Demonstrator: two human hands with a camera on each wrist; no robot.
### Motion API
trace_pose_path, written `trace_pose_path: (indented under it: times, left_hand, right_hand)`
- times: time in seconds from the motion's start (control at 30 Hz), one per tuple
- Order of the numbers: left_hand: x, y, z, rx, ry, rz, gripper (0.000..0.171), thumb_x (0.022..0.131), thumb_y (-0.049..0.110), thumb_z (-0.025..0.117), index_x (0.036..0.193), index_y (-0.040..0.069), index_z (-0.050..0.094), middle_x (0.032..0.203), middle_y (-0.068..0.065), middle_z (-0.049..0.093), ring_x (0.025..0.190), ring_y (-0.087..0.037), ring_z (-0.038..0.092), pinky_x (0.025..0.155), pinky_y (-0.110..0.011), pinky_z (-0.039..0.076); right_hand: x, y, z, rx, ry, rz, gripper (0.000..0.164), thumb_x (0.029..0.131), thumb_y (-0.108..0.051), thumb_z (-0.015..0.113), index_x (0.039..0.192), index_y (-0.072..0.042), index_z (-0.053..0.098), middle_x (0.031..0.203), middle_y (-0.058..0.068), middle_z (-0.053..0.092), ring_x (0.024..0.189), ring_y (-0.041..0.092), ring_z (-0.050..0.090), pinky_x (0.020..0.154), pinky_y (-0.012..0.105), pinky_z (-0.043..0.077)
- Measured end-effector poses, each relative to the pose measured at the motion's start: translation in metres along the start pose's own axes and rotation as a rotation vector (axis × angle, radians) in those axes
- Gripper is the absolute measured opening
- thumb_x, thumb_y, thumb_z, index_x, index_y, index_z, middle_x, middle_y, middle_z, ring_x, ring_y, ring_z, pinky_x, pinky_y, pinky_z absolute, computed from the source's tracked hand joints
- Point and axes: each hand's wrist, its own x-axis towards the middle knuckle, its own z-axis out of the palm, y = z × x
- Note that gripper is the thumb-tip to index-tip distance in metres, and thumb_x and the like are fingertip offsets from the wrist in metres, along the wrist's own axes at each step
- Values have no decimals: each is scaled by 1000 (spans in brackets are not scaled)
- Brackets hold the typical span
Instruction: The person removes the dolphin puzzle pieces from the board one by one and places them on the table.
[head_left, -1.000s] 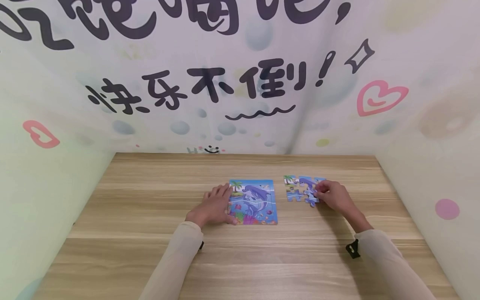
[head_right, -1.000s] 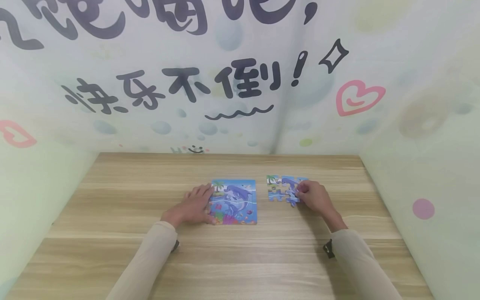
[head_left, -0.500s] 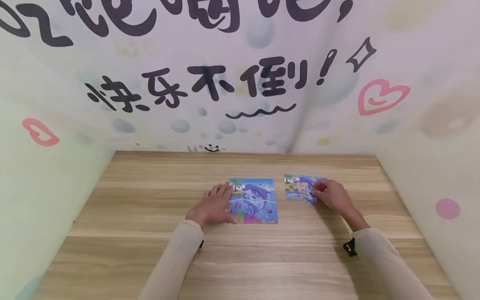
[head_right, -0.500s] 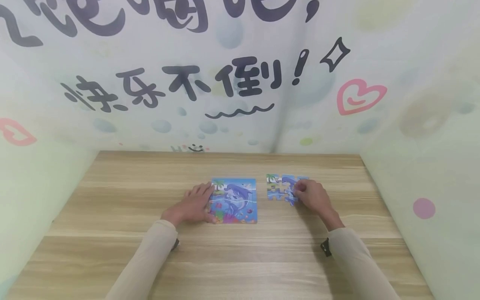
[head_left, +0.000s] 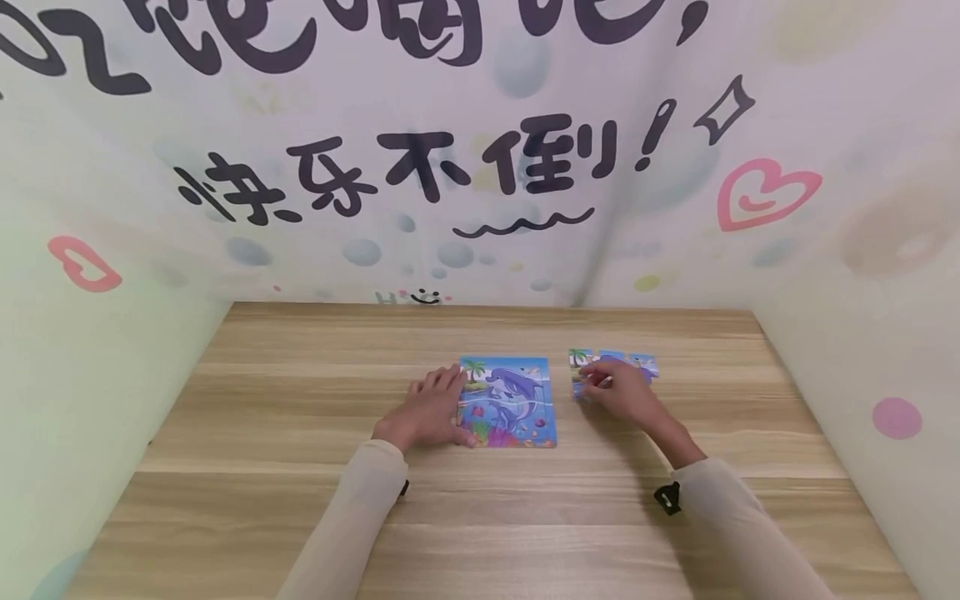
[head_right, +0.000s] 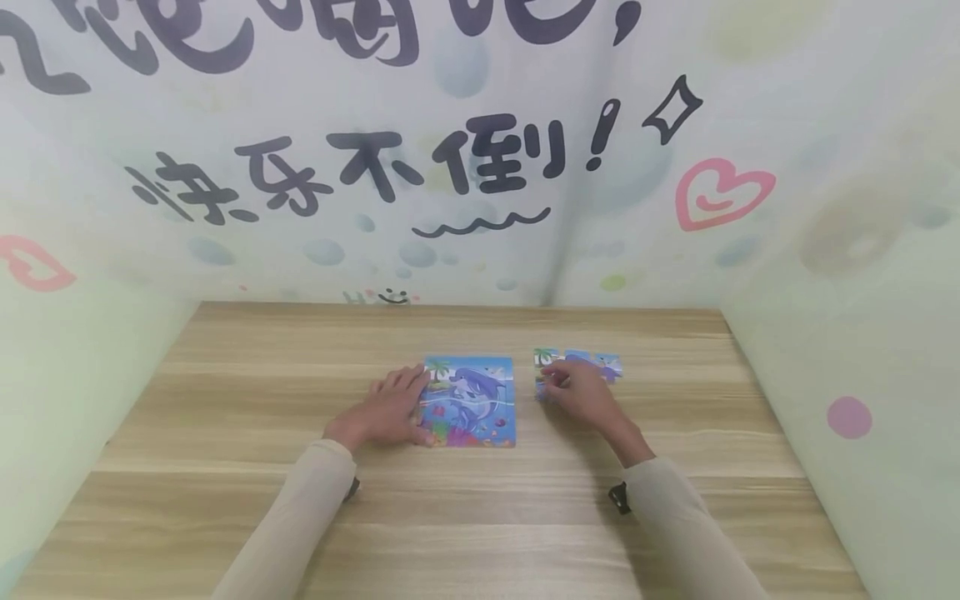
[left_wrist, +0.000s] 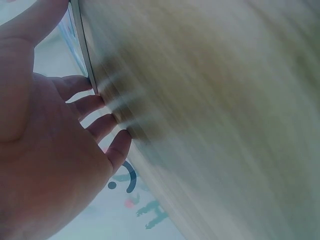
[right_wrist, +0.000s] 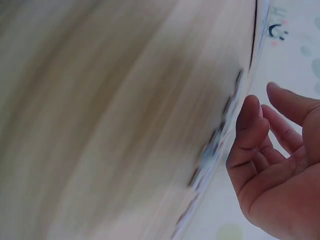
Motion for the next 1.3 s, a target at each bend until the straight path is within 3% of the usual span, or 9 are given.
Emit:
trace_pose_path:
  times: [0.27, 0.43, 0.63, 0.9, 1.03, 1.3]
  left_hand:
    - [0, 0, 0, 13, -1, -3, 109, 79, 51, 78, 159, 7, 18, 167, -13, 10, 152, -36, 11, 119, -57, 15]
    - [0, 0, 2, 13, 3, 6, 108, 80, 52, 78, 159, 7, 19, 166, -14, 11, 152, -36, 12, 119, -58, 16]
    - [1, -1, 3, 16, 10, 10, 109, 79, 52, 78, 158, 7, 19, 166, -14, 11, 151, -37, 12, 118, -58, 16]
    - [1, -1, 3, 9, 14, 9, 109, 79, 51, 79, 158, 6, 19, 166, -14, 12, 152, -37, 12, 119, -58, 15]
    - [1, -1, 2, 6, 13, 8, 109, 79, 51, 79, 158, 6, 19, 166, -14, 11, 151, -37, 12, 119, -58, 15]
    - [0, 0, 1, 4, 10, 14, 109, 79, 51, 79, 158, 6, 19, 166, -14, 11, 151, -37, 12, 119, -58, 15]
  right_hand:
    - [5, -28, 22, -33, -115, -49, 31, 88, -14, 74, 117, -3, 70, 89, 5, 70, 79, 18, 64, 72, 36, 54]
    - [10, -41, 36, -127, -172, 2, 35, 87, -25, 77, 118, -9, 70, 84, 0, 67, 73, 13, 58, 67, 30, 50]
    - [11, -55, 39, -173, -198, 50, 36, 86, -26, 78, 116, -7, 68, 76, -2, 62, 65, 14, 53, 59, 29, 44]
    - [13, -61, 40, -206, -177, 56, 35, 85, -26, 80, 111, -10, 63, 96, 6, 68, 80, 18, 61, 72, 36, 53]
    - [12, -60, 42, -188, -152, 53, 31, 86, -23, 79, 108, -12, 60, 96, 6, 70, 78, 17, 62, 70, 34, 53]
    - [13, -54, 42, -9, -88, 103, 18, 89, -13, 73, 106, -12, 67, 92, 6, 70, 79, 18, 62, 68, 31, 53]
